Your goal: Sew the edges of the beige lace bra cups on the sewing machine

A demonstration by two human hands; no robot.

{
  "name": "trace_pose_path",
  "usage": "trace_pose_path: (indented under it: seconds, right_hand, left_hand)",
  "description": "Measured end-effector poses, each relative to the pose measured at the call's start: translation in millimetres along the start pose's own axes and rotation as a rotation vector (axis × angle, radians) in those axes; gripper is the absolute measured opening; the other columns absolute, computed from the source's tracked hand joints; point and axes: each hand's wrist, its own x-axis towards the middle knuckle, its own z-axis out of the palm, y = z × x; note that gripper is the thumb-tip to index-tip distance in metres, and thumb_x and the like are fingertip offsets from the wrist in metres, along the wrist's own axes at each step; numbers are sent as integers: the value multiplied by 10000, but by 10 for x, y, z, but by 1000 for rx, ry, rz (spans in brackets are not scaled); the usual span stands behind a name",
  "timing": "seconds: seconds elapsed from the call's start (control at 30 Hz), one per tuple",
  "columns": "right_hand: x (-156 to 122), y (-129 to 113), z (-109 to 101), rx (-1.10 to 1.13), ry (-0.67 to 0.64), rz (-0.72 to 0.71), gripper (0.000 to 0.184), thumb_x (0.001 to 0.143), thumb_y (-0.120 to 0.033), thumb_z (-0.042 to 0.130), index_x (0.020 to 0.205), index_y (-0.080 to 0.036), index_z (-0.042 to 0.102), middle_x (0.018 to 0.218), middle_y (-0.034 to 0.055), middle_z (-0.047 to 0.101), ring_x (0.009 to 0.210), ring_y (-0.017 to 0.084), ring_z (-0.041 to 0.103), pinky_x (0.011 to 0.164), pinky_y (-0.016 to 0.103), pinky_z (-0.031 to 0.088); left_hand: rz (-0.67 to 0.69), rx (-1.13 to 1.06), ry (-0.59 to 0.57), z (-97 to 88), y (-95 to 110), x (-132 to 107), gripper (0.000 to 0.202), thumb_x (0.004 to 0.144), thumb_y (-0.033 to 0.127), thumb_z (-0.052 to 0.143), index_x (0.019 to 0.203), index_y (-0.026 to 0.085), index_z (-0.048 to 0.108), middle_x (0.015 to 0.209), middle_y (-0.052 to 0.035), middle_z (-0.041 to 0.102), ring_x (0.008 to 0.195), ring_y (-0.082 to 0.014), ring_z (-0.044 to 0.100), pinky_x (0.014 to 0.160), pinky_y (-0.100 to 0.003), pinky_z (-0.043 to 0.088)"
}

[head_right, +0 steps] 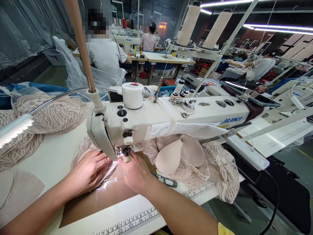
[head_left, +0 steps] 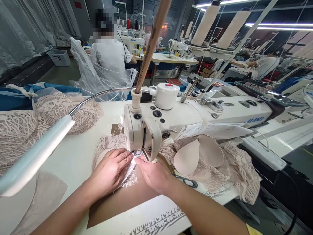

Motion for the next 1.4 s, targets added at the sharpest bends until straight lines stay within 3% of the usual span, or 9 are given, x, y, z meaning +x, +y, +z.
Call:
trace_pose_path:
  seconds: [0.2, 0.4, 0.67, 1.0, 1.13, 1.23, 1.4]
  right_hand:
    - [-1, 29, 59, 46, 66, -2, 349, 856, -115, 447, 1154, -178, 617, 990, 96, 650, 892, 199, 566, 756, 287, 422]
    - [-22, 59, 52, 49, 158, 28, 272, 896, -167, 448, 1051, -204, 668, 911, 75, 663, 822, 188, 579, 730, 278, 413]
    - [-18, 2, 5, 1, 19, -39, 297, 810, -109, 489, 1054, -197, 634, 938, 60, 617, 779, 169, 523, 622, 256, 363]
    - [-3, -72, 13, -38, -1, 87, 326, 799, -89, 495, 1076, -191, 634, 868, 74, 602, 761, 186, 518, 650, 278, 370]
    - [-38, -34, 14, -9, 21, 6, 295, 816, -103, 485, 1061, -197, 621, 871, 53, 593, 760, 177, 496, 642, 276, 351]
    - [-67, -8, 10, -4, 12, -68, 209, 818, -97, 484, 951, -191, 615, 861, 33, 577, 773, 168, 477, 648, 282, 329]
    - [-74, -11, 34, -30, 17, -84, 204, 798, -87, 483, 928, -187, 604, 850, 30, 565, 777, 171, 462, 647, 295, 313]
  left_hand:
    - [-27, 32, -20, -20, -27, -40, 246, 931, 236, 449, 1037, 195, 666, 1017, -107, 659, 869, -241, 574, 782, -393, 445]
    - [41, 7, -20, -83, 30, -85, 286, 917, 301, 494, 1149, 218, 639, 1069, -119, 628, 930, -261, 557, 818, -421, 446]
    - [127, -20, 7, -48, -3, -118, 286, 934, 193, 467, 1167, 146, 626, 1157, -112, 660, 1020, -253, 566, 878, -398, 448]
    - [37, 20, 19, -1, 104, -49, 295, 941, 207, 437, 1132, 156, 656, 1093, -119, 689, 952, -245, 578, 805, -401, 498]
    - [55, -9, -3, -3, 74, -87, 274, 931, 225, 473, 1118, 149, 658, 1121, -104, 681, 979, -256, 565, 852, -411, 478]
    - [52, -40, -25, -9, 44, -128, 266, 929, 223, 488, 1128, 159, 653, 1147, -83, 672, 1004, -248, 552, 884, -404, 462]
    - [41, -56, -20, -21, 62, -117, 266, 927, 215, 483, 1127, 159, 650, 1121, -95, 674, 977, -243, 552, 849, -397, 469]
